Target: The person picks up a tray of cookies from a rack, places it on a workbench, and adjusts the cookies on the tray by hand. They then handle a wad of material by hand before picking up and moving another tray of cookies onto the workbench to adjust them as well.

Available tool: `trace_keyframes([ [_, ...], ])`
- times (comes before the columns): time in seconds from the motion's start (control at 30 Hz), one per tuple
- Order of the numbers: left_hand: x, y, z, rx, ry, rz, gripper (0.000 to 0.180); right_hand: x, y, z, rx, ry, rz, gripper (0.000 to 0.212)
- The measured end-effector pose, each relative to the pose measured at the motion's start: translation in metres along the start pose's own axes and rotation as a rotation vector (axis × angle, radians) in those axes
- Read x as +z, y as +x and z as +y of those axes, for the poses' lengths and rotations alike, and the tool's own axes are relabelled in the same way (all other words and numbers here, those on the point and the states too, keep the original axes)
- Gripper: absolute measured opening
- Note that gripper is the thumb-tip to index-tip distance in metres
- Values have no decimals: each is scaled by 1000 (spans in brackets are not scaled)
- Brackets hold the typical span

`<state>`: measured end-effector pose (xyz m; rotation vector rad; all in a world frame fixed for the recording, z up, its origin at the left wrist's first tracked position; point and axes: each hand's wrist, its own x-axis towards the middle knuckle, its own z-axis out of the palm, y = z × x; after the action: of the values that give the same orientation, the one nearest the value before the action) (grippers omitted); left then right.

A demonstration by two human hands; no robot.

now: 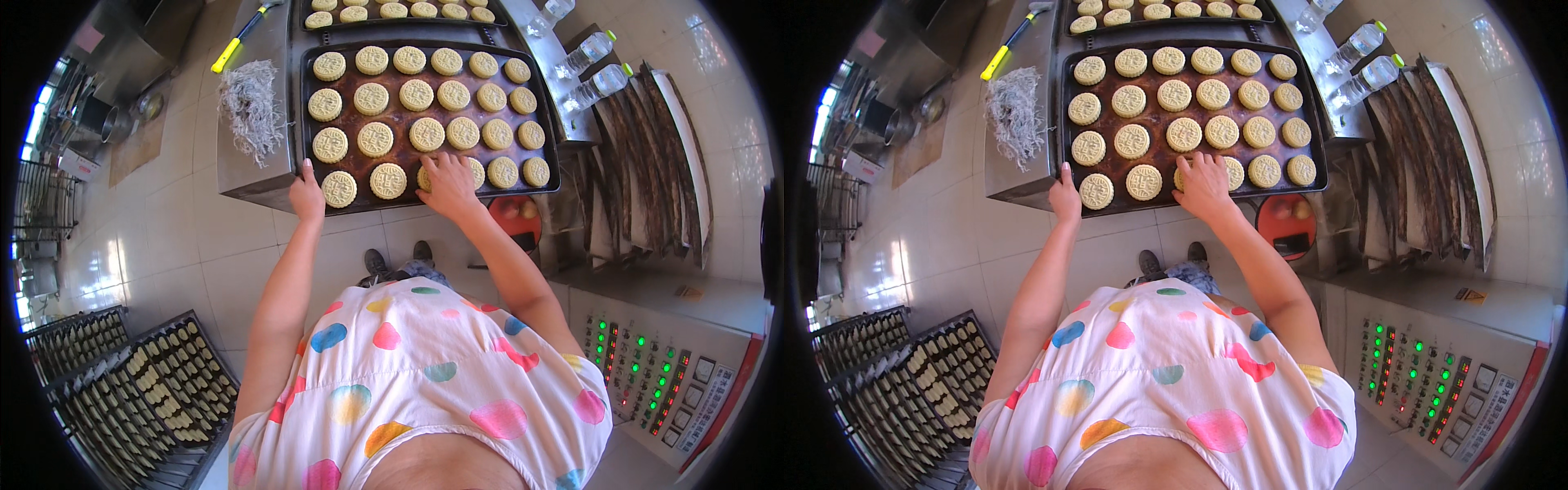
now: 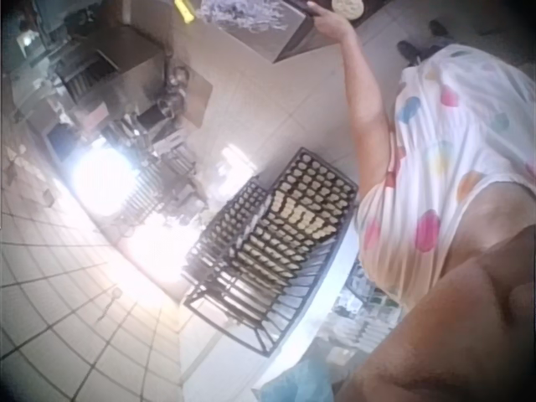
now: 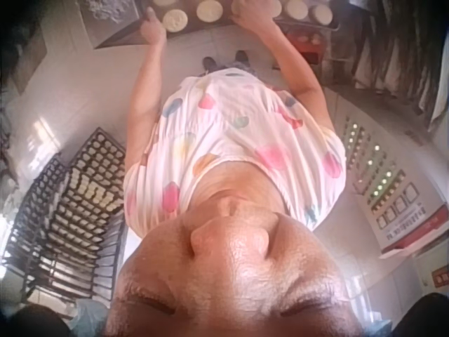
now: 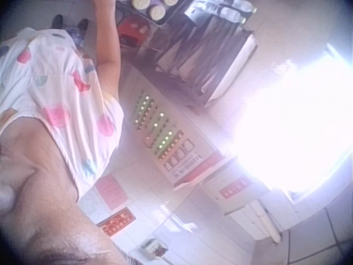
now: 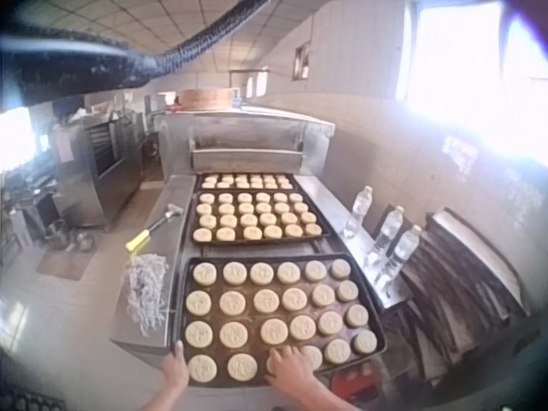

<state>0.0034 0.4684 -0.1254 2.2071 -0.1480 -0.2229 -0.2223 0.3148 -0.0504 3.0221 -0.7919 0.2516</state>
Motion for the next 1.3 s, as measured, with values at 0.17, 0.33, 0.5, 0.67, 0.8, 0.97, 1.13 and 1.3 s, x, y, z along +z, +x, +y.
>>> trace_keyframes([
  [0.17,2,-1,-2,53,7,24,65,-1,3,-3,34,-44,-110,55],
  [0.33,3,1,-3,54,-20,-7,64,-6,-1,-3,-60,28,47,47],
  [0.5,3,3,-6,73,-11,20,65,-10,-1,1,-90,193,169,46],
  [0.67,0,-3,-1,70,-24,15,65,-10,25,28,-24,149,254,49],
  [0.8,0,-1,0,58,2,17,64,-19,56,29,-6,85,199,58],
  [0.97,0,-3,3,66,21,40,64,-8,81,26,31,-27,-56,66],
  [1.13,-1,-3,2,70,19,16,64,6,86,26,-3,-105,-60,52],
  [1.3,2,-1,-2,60,55,44,65,-2,80,21,-43,-48,60,50],
])
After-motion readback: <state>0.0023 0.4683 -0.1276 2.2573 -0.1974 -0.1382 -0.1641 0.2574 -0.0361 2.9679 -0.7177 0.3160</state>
